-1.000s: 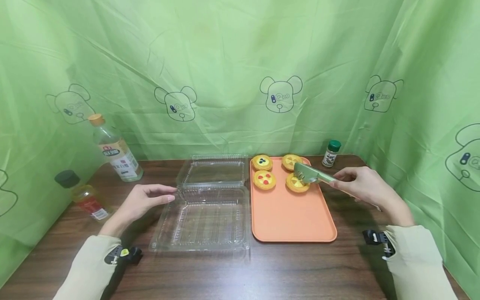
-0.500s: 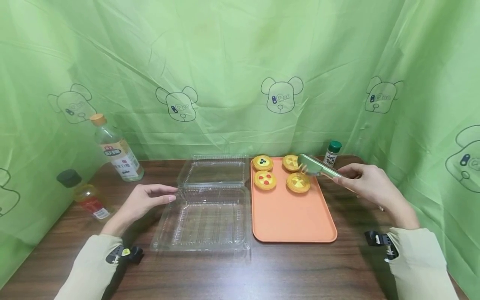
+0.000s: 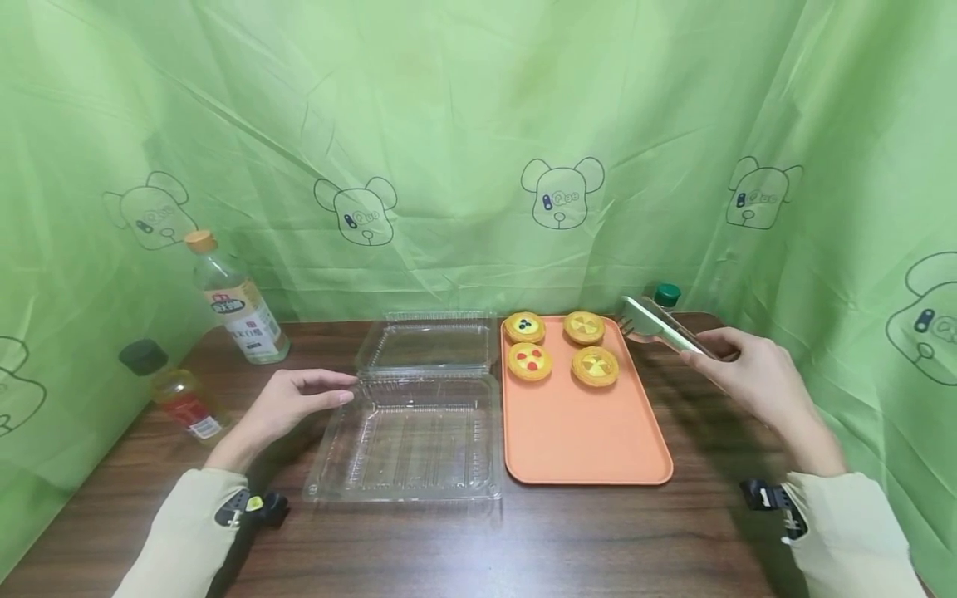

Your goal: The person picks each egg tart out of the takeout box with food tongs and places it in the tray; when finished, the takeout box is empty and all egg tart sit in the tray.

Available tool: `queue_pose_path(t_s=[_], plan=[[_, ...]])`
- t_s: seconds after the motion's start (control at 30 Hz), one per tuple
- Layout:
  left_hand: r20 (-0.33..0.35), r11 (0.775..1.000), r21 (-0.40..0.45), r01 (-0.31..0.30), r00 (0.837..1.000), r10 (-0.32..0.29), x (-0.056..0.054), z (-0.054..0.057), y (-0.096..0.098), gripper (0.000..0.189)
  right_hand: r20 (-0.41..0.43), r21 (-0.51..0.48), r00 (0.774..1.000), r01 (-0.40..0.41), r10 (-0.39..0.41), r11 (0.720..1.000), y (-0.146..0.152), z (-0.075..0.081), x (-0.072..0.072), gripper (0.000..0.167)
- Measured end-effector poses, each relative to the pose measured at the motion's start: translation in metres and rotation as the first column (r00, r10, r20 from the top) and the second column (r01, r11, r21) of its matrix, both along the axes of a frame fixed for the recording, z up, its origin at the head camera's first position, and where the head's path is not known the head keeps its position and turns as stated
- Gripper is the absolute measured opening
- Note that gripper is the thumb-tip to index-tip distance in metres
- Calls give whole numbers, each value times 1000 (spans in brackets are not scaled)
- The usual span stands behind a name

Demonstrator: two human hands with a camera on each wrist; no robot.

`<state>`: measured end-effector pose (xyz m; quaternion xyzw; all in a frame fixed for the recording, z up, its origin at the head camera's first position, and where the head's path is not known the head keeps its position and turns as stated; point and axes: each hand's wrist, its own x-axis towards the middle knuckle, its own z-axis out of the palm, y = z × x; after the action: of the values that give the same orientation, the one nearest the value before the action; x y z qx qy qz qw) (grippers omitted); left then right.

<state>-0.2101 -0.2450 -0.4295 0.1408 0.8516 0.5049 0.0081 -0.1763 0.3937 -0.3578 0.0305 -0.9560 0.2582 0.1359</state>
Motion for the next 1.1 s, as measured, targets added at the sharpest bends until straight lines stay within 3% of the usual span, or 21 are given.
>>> queue_pose_path(t_s=[0.23, 0.47, 0.73, 1.1], plan=[[4, 1000, 7, 0, 1000, 0, 0, 0, 0, 30, -39, 28, 999, 17, -16, 999, 8, -3, 3, 46], [-2, 1000, 2, 2, 1000, -2, -1, 0, 0, 30, 2, 39, 999, 48, -48, 998, 15, -12, 10, 61], [3, 1000, 10, 0, 1000, 0, -1, 0, -1, 29, 5, 55, 997, 73, -73, 996, 21, -21, 17, 60], [12, 1000, 18, 4, 1000, -4, 0, -1, -1, 30, 77, 82, 988, 126, -132, 989, 32, -36, 21, 66]])
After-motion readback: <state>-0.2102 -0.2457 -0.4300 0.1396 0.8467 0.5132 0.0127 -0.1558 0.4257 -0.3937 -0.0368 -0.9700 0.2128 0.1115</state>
